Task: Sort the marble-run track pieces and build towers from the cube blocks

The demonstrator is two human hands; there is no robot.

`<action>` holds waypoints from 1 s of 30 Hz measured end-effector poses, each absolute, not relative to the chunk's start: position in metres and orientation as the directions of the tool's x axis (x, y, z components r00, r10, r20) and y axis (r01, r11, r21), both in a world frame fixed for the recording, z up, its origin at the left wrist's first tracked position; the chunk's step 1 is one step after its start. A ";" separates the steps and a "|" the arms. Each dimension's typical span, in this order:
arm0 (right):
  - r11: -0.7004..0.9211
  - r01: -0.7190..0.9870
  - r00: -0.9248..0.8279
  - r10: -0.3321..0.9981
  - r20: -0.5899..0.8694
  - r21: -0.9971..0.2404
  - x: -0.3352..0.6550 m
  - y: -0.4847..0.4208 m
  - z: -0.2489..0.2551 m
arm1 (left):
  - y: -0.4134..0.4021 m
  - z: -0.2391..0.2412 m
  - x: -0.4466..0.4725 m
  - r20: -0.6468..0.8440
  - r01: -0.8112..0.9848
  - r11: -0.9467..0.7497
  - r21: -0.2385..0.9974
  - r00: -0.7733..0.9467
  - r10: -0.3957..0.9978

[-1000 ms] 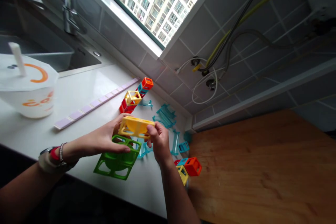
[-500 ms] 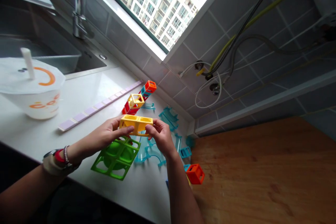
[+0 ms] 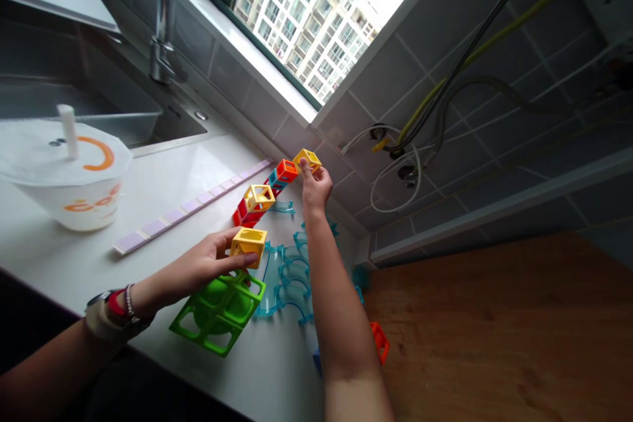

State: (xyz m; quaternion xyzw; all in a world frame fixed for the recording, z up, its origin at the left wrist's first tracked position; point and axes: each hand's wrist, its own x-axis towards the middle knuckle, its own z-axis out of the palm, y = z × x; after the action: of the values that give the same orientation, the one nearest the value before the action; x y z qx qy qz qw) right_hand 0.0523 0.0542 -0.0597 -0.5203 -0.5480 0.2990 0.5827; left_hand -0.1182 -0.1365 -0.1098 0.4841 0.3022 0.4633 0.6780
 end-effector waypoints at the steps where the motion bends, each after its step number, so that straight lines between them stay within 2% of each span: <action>1: 0.280 0.251 0.232 0.912 0.338 -0.927 0.048 0.065 -0.065 | -0.136 -0.109 -0.118 0.044 -0.328 0.096 0.940 0.395 0.918; 6: 0.202 0.318 0.269 0.917 0.293 -0.926 0.046 0.070 -0.100 | -0.134 -0.108 -0.117 0.049 -0.338 0.101 0.936 0.410 0.911; 12: 0.153 0.313 0.331 0.907 0.259 -0.937 0.073 -0.035 -0.121 | -0.132 -0.113 -0.116 0.045 -0.326 0.108 0.939 0.430 0.902; 14: 0.113 0.276 0.254 0.949 0.186 -0.955 0.080 -0.085 -0.118 | -0.132 -0.115 -0.114 0.047 -0.309 0.107 0.945 0.453 0.890; 18: 0.009 0.184 -0.066 0.998 -0.003 -0.983 0.088 -0.161 -0.105 | -0.135 -0.118 -0.107 0.058 -0.231 0.084 0.969 0.546 0.836; 22: -0.054 0.182 -0.146 0.986 -0.082 -0.982 0.098 -0.180 -0.097 | -0.141 -0.123 -0.100 0.046 -0.155 0.064 0.986 0.614 0.788; 26: -0.043 0.170 -0.041 0.998 -0.050 -0.984 0.108 -0.162 -0.097 | -0.143 -0.131 -0.100 -0.076 -0.038 0.114 0.993 0.537 0.840; 30: 0.056 0.377 0.118 0.987 0.108 -0.924 0.109 -0.137 -0.102 | -0.139 -0.129 -0.112 -0.066 -0.028 0.092 0.995 0.494 0.867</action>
State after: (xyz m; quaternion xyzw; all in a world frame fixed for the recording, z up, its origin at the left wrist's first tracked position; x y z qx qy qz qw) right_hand 0.1091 -0.1374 -0.1017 -0.5975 -0.5708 0.3392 0.4496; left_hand -0.1119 -0.1389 -0.1295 0.5771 0.3633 0.3479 0.6433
